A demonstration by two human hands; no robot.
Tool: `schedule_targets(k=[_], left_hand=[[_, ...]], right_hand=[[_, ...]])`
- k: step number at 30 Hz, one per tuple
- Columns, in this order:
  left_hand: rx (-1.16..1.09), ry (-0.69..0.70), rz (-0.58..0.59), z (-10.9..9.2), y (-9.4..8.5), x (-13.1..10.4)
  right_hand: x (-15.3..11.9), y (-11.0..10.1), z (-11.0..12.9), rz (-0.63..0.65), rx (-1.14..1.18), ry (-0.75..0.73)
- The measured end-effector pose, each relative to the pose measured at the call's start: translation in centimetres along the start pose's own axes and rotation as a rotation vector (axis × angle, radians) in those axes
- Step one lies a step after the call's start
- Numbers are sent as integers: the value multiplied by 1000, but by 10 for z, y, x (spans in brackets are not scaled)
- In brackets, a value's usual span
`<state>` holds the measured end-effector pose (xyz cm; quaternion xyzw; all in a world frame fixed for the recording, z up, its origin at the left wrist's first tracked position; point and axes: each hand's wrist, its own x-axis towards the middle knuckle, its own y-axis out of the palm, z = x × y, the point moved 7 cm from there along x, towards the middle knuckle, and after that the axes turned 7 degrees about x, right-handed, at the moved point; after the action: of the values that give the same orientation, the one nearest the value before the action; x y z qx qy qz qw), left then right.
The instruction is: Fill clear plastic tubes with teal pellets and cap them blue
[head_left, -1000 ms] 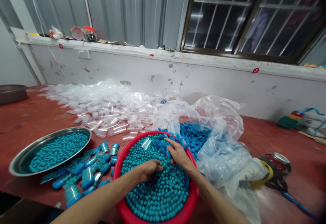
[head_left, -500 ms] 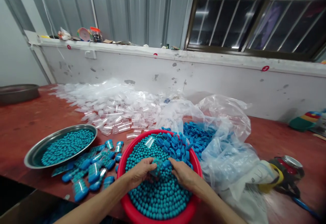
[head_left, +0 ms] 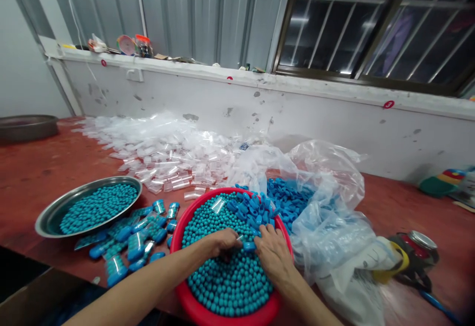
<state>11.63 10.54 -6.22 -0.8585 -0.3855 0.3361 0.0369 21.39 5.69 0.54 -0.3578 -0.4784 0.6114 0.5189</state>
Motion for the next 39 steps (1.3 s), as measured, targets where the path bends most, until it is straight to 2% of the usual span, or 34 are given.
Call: schedule_targets(k=[3,6,10,13,16,19,22,25,27,31,36,39], left_hand=[[-129,80,88,-6,1,-13],[-225,197,105,-12,-4,-29],[-278,310,67,-15,-5,-44],[-243,376,35,-18,-3,-50],[-163,432,-9,-19,-4,-57],[-76,444,-50,-16,-6,-62],[-10,441,-91,-11,-10,-65],[-19,434,-114,-10,-12,-65],[-54,438,-93,-10,-10,-64],[-129,443,-46,-9,-4,-64],[-277,434,23,-7,4,-65],[-345,409,37,-6,9,-65]], right_hand=[[-7,2,-18,47,49,65],[-11,1,-26,48,319,131],[-5,3,-18,65,846,151],[1,10,-9,140,1041,189],[2,17,-4,300,1037,208],[0,14,-8,365,925,165],[-1,9,-15,337,843,156],[2,9,-13,309,945,194],[3,13,-5,326,1007,208],[5,14,7,349,967,166],[2,15,8,287,961,133],[-1,24,6,283,996,166]])
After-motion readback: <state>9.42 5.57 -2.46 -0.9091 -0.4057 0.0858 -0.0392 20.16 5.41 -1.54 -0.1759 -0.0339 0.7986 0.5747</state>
